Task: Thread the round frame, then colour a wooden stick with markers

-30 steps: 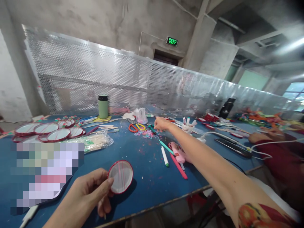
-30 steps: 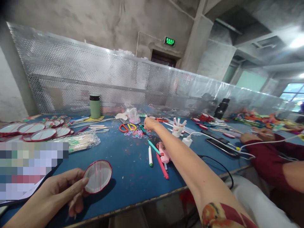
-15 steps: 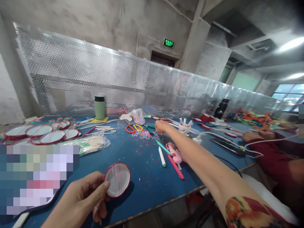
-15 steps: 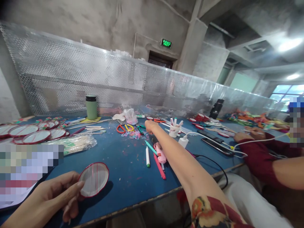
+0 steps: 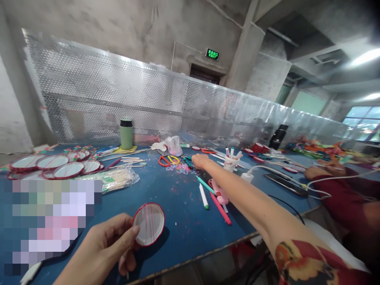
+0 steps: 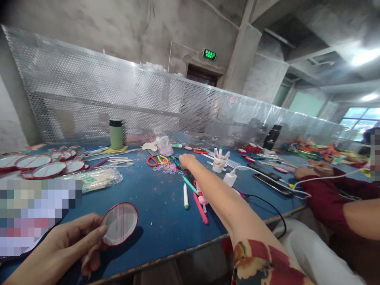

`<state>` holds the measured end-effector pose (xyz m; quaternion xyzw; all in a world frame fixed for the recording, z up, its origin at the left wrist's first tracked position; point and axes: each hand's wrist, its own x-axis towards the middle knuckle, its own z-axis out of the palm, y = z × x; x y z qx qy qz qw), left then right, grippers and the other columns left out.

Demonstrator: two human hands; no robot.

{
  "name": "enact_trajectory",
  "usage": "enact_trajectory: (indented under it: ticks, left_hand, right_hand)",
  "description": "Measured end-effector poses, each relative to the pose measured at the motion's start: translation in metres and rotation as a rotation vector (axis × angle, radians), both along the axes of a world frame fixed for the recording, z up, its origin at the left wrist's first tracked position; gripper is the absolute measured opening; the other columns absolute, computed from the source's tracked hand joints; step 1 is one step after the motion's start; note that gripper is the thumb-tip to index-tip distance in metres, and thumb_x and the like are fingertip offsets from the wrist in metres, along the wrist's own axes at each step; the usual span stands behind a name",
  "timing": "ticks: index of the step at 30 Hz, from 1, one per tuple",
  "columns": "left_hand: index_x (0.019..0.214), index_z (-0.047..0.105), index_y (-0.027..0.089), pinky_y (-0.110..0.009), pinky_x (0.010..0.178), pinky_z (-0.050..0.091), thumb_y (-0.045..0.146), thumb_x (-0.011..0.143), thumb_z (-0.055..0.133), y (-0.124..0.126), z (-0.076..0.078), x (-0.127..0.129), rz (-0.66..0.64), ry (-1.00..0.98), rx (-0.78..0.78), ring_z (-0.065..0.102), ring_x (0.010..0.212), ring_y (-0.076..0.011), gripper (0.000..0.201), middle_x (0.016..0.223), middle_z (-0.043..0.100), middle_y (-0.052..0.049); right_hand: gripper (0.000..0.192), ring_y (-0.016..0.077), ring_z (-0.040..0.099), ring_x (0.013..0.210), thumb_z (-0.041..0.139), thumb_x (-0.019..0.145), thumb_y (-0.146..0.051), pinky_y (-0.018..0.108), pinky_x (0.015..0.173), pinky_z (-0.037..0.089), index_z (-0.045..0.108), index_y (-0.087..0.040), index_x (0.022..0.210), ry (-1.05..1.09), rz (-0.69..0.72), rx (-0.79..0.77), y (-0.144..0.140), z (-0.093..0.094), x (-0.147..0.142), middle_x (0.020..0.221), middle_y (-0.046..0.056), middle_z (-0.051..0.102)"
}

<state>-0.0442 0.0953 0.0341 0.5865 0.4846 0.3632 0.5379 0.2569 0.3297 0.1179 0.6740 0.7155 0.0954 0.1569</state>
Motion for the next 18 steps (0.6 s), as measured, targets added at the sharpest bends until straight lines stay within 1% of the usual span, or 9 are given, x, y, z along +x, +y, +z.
enact_trajectory:
  ticks: [4,6,8,9,11,13,15,17,18]
  left_hand:
    - [0.071,0.058,0.016,-0.021,0.046,0.043,0.078,0.071,0.058,0.000,0.002,0.002,0.006,-0.028,0.000,0.055,0.044,-0.0123,0.061,0.049,0.063,-0.002]
    - [0.069,0.059,0.016,-0.020,0.046,0.043,0.073,0.071,0.062,0.000,0.006,0.004,0.007,-0.040,0.004,0.055,0.043,-0.0118,0.057,0.048,0.064,-0.003]
    - [0.067,0.058,0.016,-0.019,0.044,0.042,0.067,0.074,0.064,-0.001,0.011,0.005,0.026,-0.049,0.013,0.053,0.039,-0.0108,0.051,0.045,0.062,-0.001]
    - [0.067,0.057,0.017,-0.019,0.041,0.040,0.065,0.074,0.064,-0.001,0.013,0.006,0.027,-0.039,0.009,0.051,0.036,-0.0104,0.049,0.042,0.059,0.000]
    - [0.065,0.057,0.017,-0.018,0.037,0.037,0.065,0.075,0.062,-0.002,0.016,0.008,0.037,-0.009,0.000,0.050,0.034,-0.0106,0.048,0.040,0.057,0.001]
    - [0.063,0.056,0.017,-0.019,0.037,0.038,0.063,0.073,0.063,-0.003,0.019,0.010,0.049,0.033,-0.012,0.050,0.033,-0.0108,0.047,0.039,0.057,0.001]
    - [0.063,0.055,0.018,-0.020,0.037,0.041,0.062,0.073,0.062,-0.003,0.020,0.010,0.070,0.040,-0.010,0.051,0.033,-0.0115,0.046,0.040,0.057,0.001]
    - [0.062,0.053,0.019,-0.020,0.036,0.040,0.060,0.077,0.058,-0.005,0.023,0.009,0.075,0.096,-0.017,0.050,0.033,-0.0123,0.043,0.039,0.054,0.002]
    - [0.062,0.053,0.020,-0.020,0.034,0.037,0.058,0.079,0.055,-0.006,0.025,0.007,0.083,0.152,-0.011,0.049,0.031,-0.0122,0.042,0.040,0.053,0.003]
  right_hand:
    - [0.033,0.0228,0.064,0.104,0.063,0.095,-0.031,0.041,0.087,0.055,0.059,-0.015,0.124,0.103,-0.074,-0.004,-0.011,0.019,0.004,0.124,0.011,0.061]
    - [0.030,0.0215,0.064,0.103,0.060,0.097,-0.032,0.041,0.087,0.056,0.060,-0.018,0.123,0.169,-0.088,0.013,-0.018,0.032,0.005,0.125,0.009,0.061]
    - [0.030,0.0210,0.066,0.099,0.061,0.096,-0.032,0.040,0.083,0.057,0.060,-0.016,0.122,0.248,-0.076,0.036,-0.028,0.045,0.000,0.120,0.009,0.063]
    - [0.027,0.0194,0.068,0.093,0.062,0.096,-0.031,0.037,0.079,0.058,0.062,-0.015,0.117,0.291,-0.059,0.055,-0.035,0.051,-0.005,0.114,0.008,0.066]
    - [0.017,0.0189,0.071,0.076,0.059,0.092,-0.020,0.025,0.064,0.055,0.068,-0.009,0.101,0.389,-0.001,0.103,-0.054,0.059,-0.020,0.090,0.009,0.073]
    - [0.015,0.0164,0.071,0.065,0.056,0.088,-0.016,0.019,0.055,0.051,0.068,-0.010,0.096,0.495,0.085,0.150,-0.083,0.063,-0.038,0.077,0.007,0.074]
    - [0.013,0.0132,0.069,0.057,0.056,0.084,-0.016,0.017,0.051,0.047,0.067,-0.013,0.090,0.593,0.180,0.168,-0.123,0.060,-0.053,0.068,0.003,0.072]
    - [0.008,0.0107,0.065,0.050,0.057,0.079,-0.014,0.016,0.049,0.044,0.064,-0.016,0.077,0.752,0.352,0.165,-0.170,0.047,-0.062,0.058,-0.001,0.068]
    - [0.009,0.0103,0.063,0.049,0.058,0.078,-0.014,0.017,0.049,0.043,0.062,-0.018,0.070,0.809,0.431,0.175,-0.194,0.037,-0.065,0.057,-0.002,0.066]
